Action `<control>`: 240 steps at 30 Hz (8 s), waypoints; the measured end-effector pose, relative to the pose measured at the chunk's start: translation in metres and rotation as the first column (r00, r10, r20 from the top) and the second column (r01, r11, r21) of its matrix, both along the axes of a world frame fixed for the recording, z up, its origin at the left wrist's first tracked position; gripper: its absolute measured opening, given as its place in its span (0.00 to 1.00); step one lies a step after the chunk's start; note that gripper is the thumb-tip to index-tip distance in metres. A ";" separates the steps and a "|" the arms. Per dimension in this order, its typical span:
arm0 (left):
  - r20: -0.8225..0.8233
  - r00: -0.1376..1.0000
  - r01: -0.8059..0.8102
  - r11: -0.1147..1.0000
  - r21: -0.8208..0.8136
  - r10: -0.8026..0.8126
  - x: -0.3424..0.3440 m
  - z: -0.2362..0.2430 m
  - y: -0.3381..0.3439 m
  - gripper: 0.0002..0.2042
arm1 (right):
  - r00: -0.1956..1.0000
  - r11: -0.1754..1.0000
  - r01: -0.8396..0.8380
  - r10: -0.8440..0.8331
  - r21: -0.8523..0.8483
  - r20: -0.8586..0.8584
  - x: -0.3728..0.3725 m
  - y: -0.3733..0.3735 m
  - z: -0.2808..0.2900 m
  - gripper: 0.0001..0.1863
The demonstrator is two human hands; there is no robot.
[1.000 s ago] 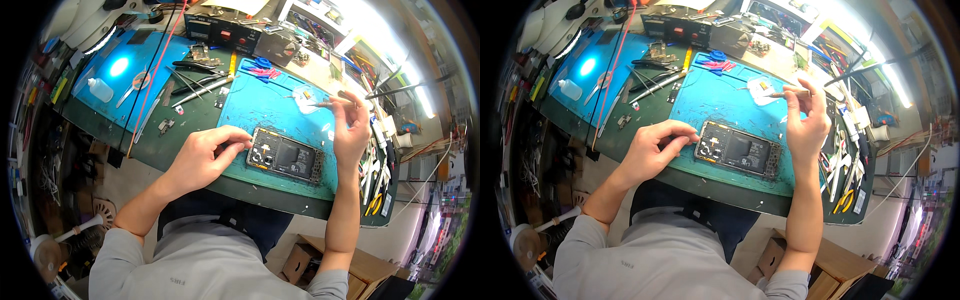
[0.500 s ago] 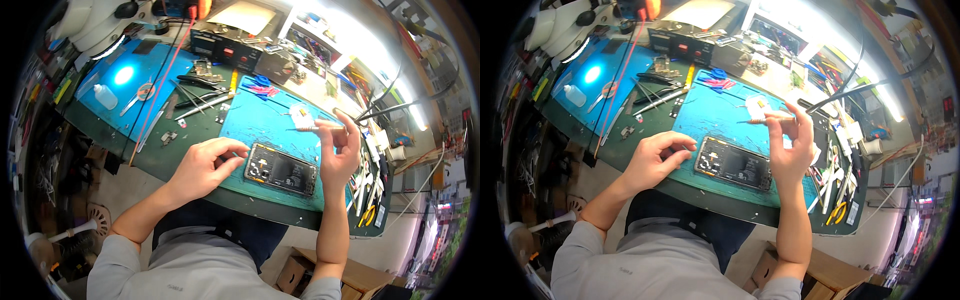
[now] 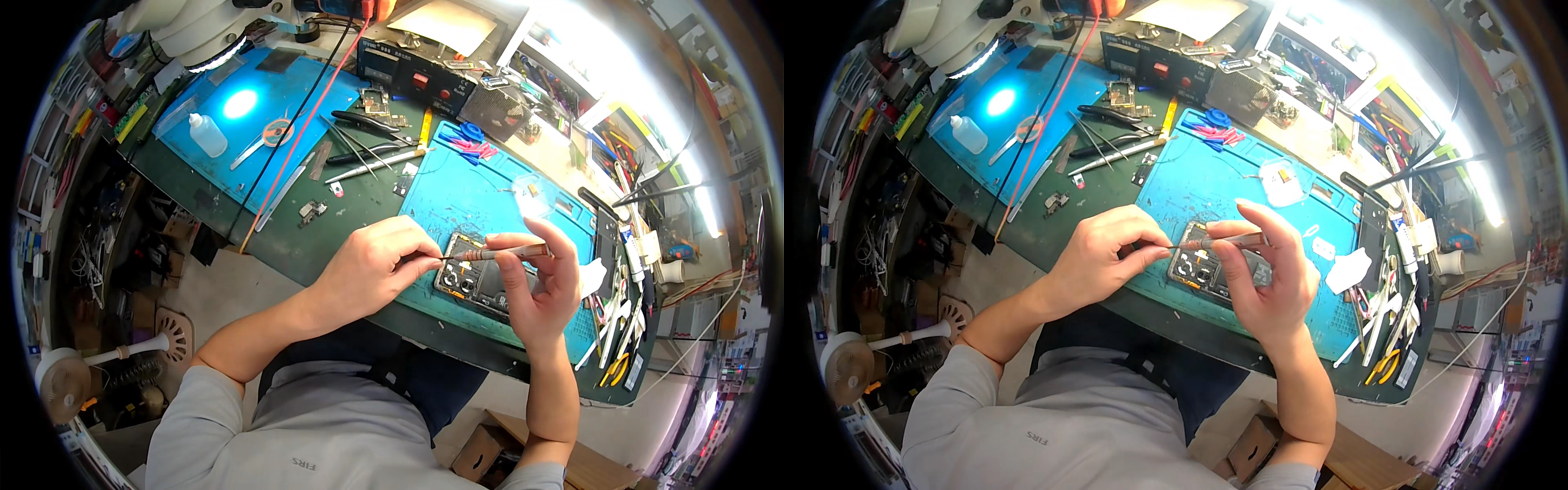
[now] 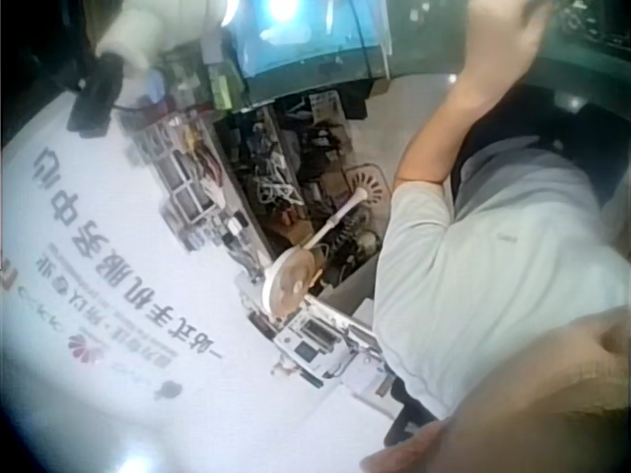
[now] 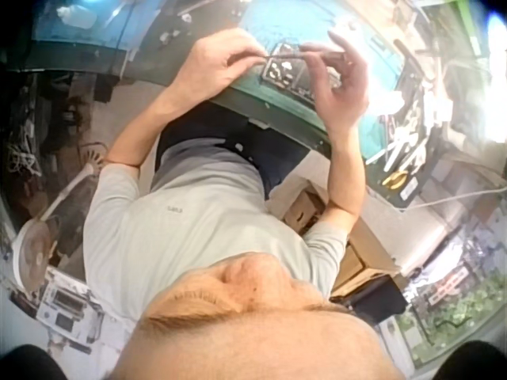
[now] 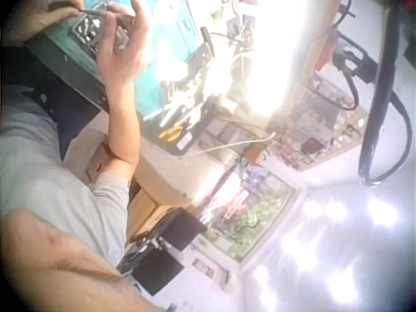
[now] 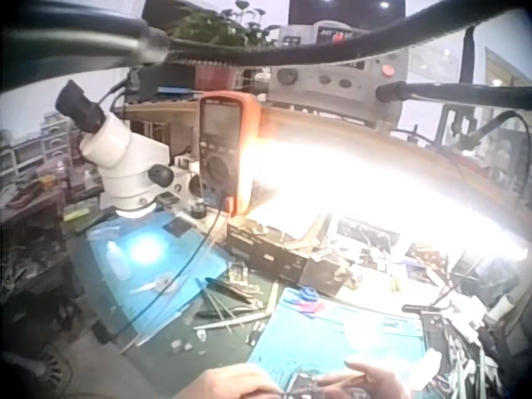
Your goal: The person disassembles a smartphone, removes the battery, and uses a screwdriver to manipulate internal components. They then reassemble the phone and test it by pressing buttons.
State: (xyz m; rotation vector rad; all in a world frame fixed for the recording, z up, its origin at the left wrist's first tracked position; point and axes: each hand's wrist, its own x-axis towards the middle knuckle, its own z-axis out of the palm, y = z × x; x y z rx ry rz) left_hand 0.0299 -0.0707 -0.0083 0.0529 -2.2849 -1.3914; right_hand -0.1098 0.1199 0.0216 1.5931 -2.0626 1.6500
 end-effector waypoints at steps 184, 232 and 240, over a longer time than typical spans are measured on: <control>0.220 0.939 0.311 0.925 -0.221 -0.263 -0.072 0.020 -0.019 0.07 | 0.965 0.986 0.167 -0.168 -0.024 -0.199 -0.026 -0.003 0.007 0.25; -0.073 0.932 0.335 0.922 -0.194 -0.354 -0.038 0.016 -0.024 0.25 | 0.972 1.000 0.000 -0.004 -0.019 -0.236 -0.005 0.004 0.024 0.24; -0.046 0.996 0.082 0.996 0.017 -0.081 -0.033 0.014 -0.026 0.17 | 0.984 1.000 0.007 -0.002 0.029 -0.179 -0.003 0.003 0.015 0.24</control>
